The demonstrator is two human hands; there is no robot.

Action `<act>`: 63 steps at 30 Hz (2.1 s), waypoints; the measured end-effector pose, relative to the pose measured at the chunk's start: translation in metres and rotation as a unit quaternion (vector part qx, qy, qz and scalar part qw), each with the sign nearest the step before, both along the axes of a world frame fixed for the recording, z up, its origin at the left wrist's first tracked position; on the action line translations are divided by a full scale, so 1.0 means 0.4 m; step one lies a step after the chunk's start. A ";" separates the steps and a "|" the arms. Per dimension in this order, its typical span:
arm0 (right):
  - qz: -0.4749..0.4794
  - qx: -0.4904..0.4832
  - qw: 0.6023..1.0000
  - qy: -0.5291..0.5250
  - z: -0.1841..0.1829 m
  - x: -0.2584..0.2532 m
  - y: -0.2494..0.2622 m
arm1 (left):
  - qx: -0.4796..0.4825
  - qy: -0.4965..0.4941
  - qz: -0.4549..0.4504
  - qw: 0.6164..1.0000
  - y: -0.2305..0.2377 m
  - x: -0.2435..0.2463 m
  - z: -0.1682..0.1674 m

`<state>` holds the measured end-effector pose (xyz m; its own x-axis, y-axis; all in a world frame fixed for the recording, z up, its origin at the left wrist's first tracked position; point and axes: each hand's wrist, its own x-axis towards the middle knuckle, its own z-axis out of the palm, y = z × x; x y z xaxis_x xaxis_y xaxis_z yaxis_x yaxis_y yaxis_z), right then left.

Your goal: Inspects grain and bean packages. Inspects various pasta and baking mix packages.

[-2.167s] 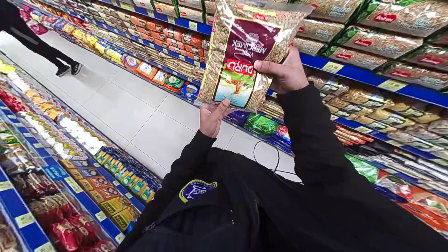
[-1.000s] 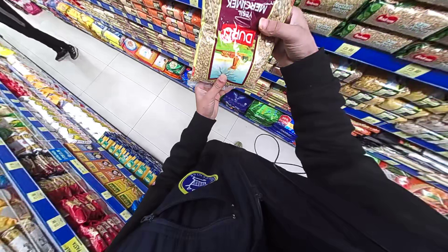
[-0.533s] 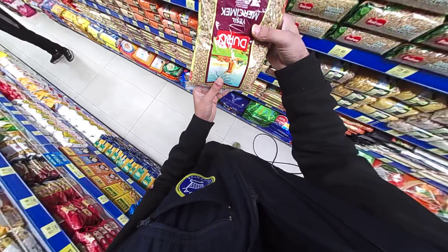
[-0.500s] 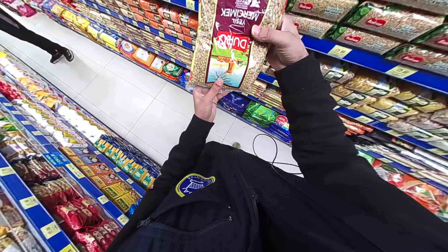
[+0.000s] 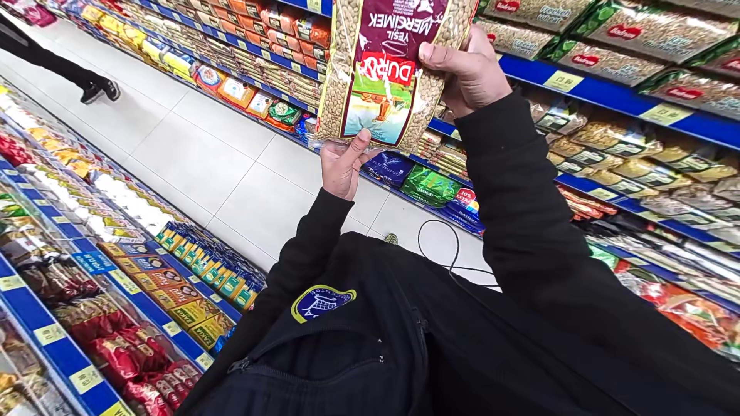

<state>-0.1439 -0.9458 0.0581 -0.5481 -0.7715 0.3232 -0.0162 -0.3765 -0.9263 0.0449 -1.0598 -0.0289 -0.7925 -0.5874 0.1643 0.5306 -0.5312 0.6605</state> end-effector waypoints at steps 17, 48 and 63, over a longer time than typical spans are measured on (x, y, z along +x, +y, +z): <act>-0.023 -0.017 1.000 -0.001 -0.012 0.028 0.019 | 0.002 -0.005 -0.035 0.999 -0.008 0.013 -0.006; -0.152 -0.026 0.987 -0.039 -0.073 0.108 0.049 | -0.019 -0.035 -0.103 0.994 -0.027 0.028 -0.029; -0.389 0.007 0.897 -0.209 -0.331 0.272 0.218 | -0.031 -0.199 -0.284 0.937 0.011 -0.004 -0.198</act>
